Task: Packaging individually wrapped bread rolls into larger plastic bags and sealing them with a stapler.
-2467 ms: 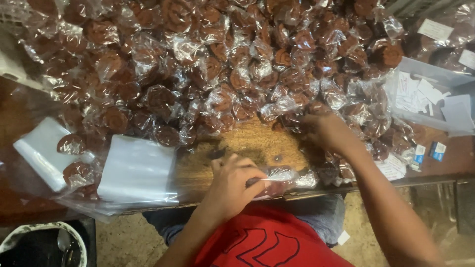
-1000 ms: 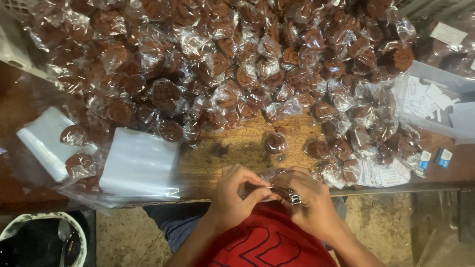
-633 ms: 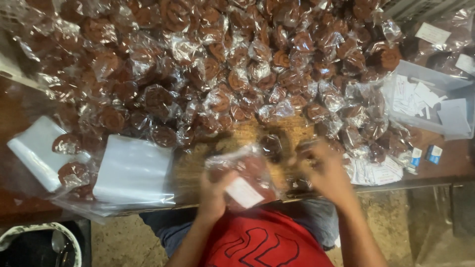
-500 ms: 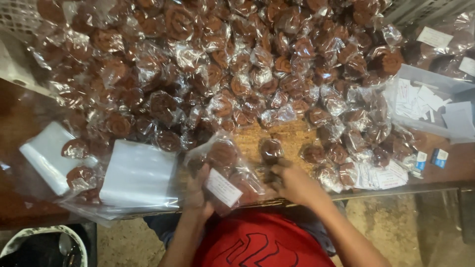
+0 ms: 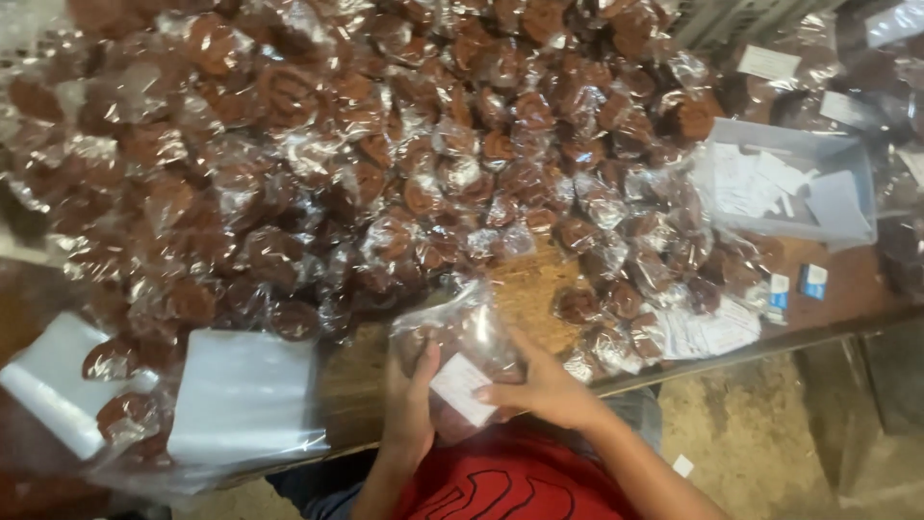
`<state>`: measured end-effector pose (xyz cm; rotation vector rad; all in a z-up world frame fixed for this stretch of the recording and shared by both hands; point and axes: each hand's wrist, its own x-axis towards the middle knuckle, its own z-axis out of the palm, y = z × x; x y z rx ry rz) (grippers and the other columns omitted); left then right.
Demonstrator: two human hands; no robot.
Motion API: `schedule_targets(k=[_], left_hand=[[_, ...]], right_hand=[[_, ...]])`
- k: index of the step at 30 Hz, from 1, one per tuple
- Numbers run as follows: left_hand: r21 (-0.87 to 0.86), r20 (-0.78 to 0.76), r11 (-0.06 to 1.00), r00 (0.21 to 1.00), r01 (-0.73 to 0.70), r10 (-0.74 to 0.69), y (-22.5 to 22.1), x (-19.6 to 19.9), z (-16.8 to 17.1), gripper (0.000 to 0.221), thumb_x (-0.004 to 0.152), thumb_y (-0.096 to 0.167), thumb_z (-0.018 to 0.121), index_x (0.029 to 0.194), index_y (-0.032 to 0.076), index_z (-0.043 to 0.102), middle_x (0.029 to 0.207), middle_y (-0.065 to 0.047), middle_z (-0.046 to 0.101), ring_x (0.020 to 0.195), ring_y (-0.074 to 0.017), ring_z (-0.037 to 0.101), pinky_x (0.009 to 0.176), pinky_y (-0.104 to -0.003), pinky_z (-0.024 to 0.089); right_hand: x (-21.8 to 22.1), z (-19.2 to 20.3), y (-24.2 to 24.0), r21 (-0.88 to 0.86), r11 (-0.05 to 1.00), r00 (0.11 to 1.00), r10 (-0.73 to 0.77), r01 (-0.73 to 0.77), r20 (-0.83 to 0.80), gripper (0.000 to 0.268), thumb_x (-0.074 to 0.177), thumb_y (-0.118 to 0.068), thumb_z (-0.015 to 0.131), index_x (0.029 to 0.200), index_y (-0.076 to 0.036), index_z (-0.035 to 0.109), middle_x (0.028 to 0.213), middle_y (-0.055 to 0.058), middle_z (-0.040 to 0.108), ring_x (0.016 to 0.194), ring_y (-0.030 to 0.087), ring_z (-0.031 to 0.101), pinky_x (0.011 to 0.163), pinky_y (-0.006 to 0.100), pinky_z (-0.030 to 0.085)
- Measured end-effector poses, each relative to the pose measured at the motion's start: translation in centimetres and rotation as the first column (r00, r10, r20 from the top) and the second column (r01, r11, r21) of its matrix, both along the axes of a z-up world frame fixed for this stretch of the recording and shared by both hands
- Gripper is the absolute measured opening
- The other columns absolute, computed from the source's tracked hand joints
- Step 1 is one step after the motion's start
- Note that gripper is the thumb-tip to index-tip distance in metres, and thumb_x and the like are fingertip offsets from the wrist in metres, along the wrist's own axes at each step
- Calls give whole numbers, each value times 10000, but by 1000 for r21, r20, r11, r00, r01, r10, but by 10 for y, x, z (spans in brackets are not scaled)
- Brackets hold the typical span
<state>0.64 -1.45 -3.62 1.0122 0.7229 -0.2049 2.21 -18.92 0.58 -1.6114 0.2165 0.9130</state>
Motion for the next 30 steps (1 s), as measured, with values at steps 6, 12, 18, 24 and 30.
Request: schedule_targets(k=[6,12,18,24,30], left_hand=[[652,-267,610,889,450,-371,31,18,75,522,851,296,593,1371,285,553,1445,18,607,1281,-227,608,1026,-476,532],[855,-19,-476,903,-208,-429,166,-27,-103,623,847,439,752,1367,106,671,1541,-273,551,1293,-499,573,970,-584,541],[947,15,-287,914,-143,-405,161,-50,-112,255,969,65,711,1219,45,757,1362,-185,696,1329,-400,635,1149,-462,504],[928,80,-322,943,-189,-322,164,-52,-100,128,1026,134,780,1127,73,831,1281,-219,723,1065,-389,591,784,-463,564],[996,-53,61,972,69,-229,129,-49,-16,279,1083,-9,582,1330,-48,707,1055,-125,759,883,-227,714,830,-342,561]], right_hand=[[-2,-73,-109,363,814,883,-465,453,-58,538,742,-133,743,1247,-4,607,1134,196,710,912,336,719,659,339,622],[57,26,-192,25,681,676,-730,732,96,695,690,-381,683,1320,-123,545,1166,38,529,914,159,506,608,253,449],[70,76,-242,117,288,242,-922,951,303,434,787,-277,657,1210,-206,587,1137,-51,598,863,29,554,673,101,503],[51,-116,-626,649,350,365,-924,675,119,276,1004,-380,572,1180,-253,742,1527,-34,689,1344,115,620,753,213,477],[-29,-107,-569,-751,231,691,293,619,660,678,936,-36,856,1507,117,523,1150,267,678,874,348,671,682,403,542]])
